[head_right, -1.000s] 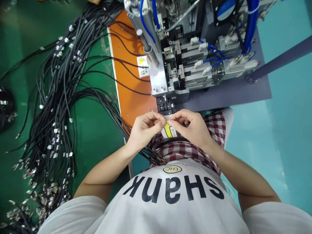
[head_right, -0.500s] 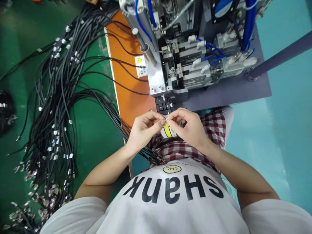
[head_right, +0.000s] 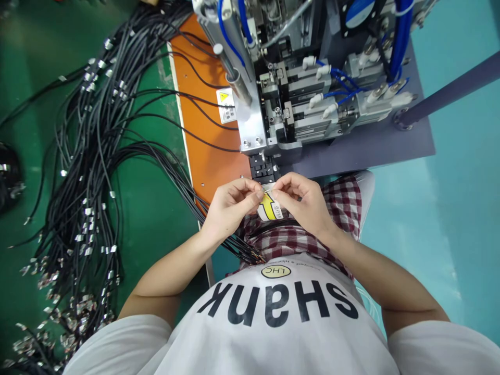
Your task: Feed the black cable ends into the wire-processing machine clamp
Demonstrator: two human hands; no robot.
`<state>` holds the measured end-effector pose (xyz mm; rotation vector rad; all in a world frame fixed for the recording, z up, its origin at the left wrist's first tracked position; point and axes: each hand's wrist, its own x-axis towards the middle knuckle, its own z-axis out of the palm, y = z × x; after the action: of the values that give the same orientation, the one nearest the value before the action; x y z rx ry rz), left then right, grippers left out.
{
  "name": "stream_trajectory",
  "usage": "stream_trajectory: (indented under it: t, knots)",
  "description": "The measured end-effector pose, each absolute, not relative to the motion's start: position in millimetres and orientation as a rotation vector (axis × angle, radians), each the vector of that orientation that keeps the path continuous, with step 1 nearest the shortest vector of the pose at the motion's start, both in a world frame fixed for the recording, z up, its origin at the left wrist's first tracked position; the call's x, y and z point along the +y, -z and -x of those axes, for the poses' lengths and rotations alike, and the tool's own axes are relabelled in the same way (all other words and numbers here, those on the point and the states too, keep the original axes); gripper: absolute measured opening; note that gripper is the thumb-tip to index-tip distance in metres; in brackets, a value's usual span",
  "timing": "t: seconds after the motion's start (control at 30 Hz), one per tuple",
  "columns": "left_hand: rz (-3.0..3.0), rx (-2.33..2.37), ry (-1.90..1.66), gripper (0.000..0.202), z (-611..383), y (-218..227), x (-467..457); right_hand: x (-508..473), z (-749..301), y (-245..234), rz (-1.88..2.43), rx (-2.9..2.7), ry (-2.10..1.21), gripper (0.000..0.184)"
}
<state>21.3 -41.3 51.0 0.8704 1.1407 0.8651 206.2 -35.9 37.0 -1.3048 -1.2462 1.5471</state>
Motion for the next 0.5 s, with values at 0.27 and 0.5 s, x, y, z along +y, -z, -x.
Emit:
stream_trajectory:
  t: [0.27,0.5]
  knots:
    - [-0.863,1.128,-0.865,0.029,-20.8,-50.0,-41.3,-36.2,-210.1,-37.2,1.317,-1.415,-1.441,0.014]
    - [-0.884,1.101,-0.878,0.027,-20.0,-49.0,-41.3,-34.7,-207.0,-40.1,1.335,-1.491,-1.333,0.009]
